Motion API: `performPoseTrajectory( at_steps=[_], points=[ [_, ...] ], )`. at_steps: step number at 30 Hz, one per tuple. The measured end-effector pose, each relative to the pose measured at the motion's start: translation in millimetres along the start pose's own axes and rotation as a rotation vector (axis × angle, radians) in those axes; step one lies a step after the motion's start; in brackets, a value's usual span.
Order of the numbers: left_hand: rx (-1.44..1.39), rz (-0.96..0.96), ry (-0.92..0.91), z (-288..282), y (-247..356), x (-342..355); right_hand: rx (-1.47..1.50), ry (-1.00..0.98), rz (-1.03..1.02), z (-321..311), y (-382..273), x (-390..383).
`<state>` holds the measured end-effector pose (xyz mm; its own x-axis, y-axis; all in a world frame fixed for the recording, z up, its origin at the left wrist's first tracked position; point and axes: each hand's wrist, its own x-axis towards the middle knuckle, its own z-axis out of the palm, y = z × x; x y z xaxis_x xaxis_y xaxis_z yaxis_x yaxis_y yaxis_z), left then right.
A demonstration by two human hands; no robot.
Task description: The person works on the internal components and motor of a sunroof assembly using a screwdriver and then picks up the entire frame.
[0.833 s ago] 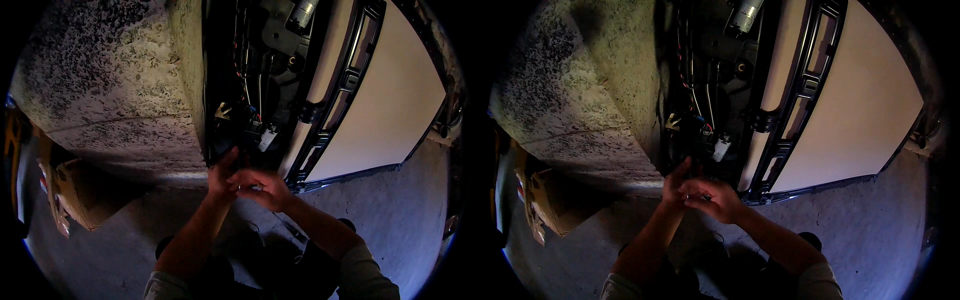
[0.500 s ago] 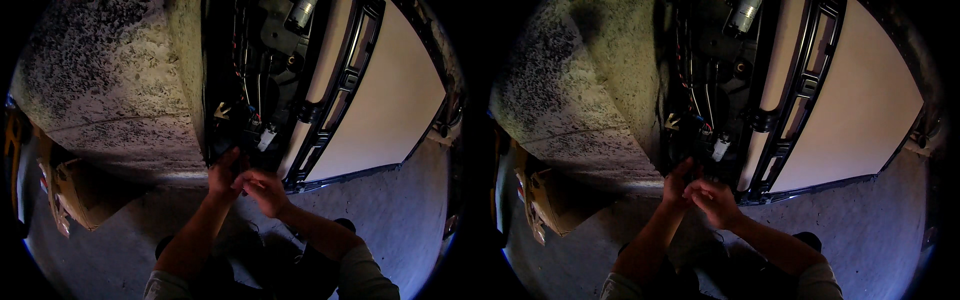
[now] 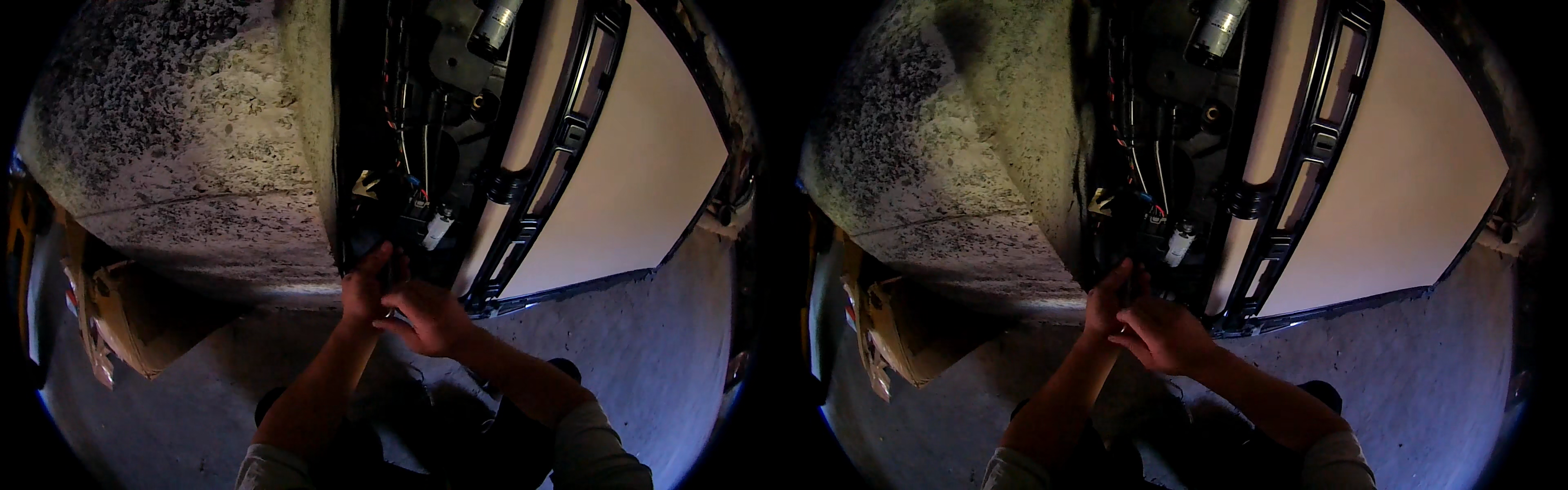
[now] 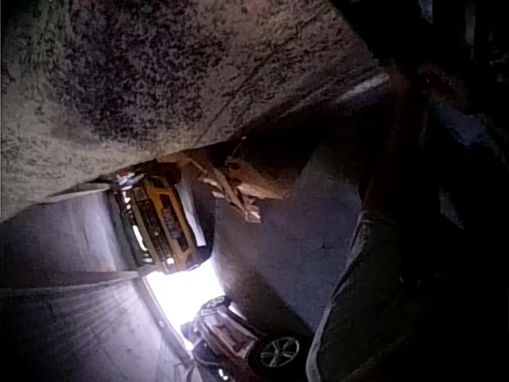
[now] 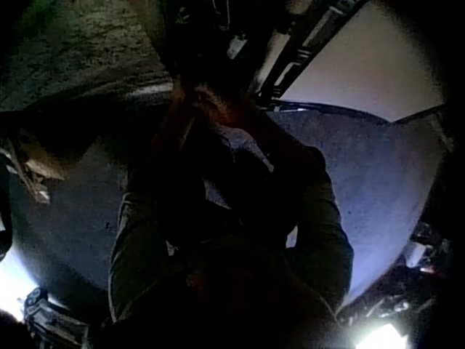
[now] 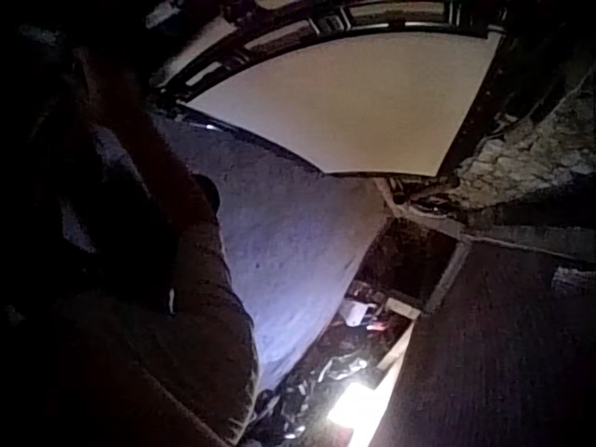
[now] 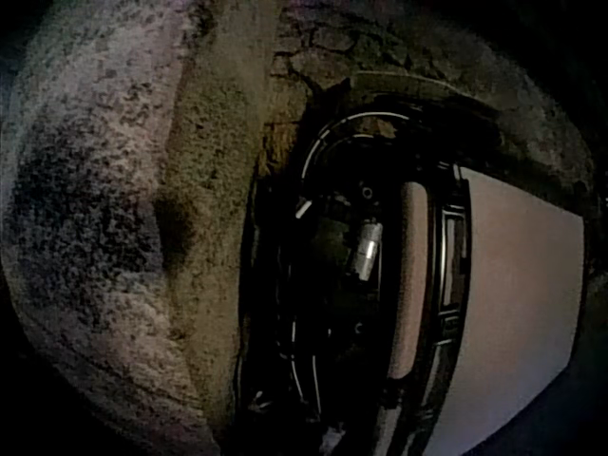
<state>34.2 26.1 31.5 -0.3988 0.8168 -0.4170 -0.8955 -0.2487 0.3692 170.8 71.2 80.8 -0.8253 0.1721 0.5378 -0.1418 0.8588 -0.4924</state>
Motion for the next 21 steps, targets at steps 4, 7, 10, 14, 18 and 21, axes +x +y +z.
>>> performPoseTrajectory(
  at_steps=[4,7,10,14,18,21],
  points=[
    [0.030,0.064,-0.045,2,-1,-5,0.024,-0.004,0.225,-4,-5,-5],
    [0.091,-0.090,-0.101,6,12,-15,0.654,0.093,0.495,-1,-9,-10],
    [0.095,-0.120,-0.088,6,14,-18,1.085,0.095,0.533,6,-10,-6],
    [0.002,-0.019,0.011,9,6,-13,1.109,-0.045,0.494,9,4,-8],
    [0.008,-0.010,-0.019,-2,1,-3,0.368,-0.042,0.118,-3,5,3],
    [0.049,0.004,-0.026,-2,0,-4,0.044,-0.021,0.050,-7,2,4]
  ],
)
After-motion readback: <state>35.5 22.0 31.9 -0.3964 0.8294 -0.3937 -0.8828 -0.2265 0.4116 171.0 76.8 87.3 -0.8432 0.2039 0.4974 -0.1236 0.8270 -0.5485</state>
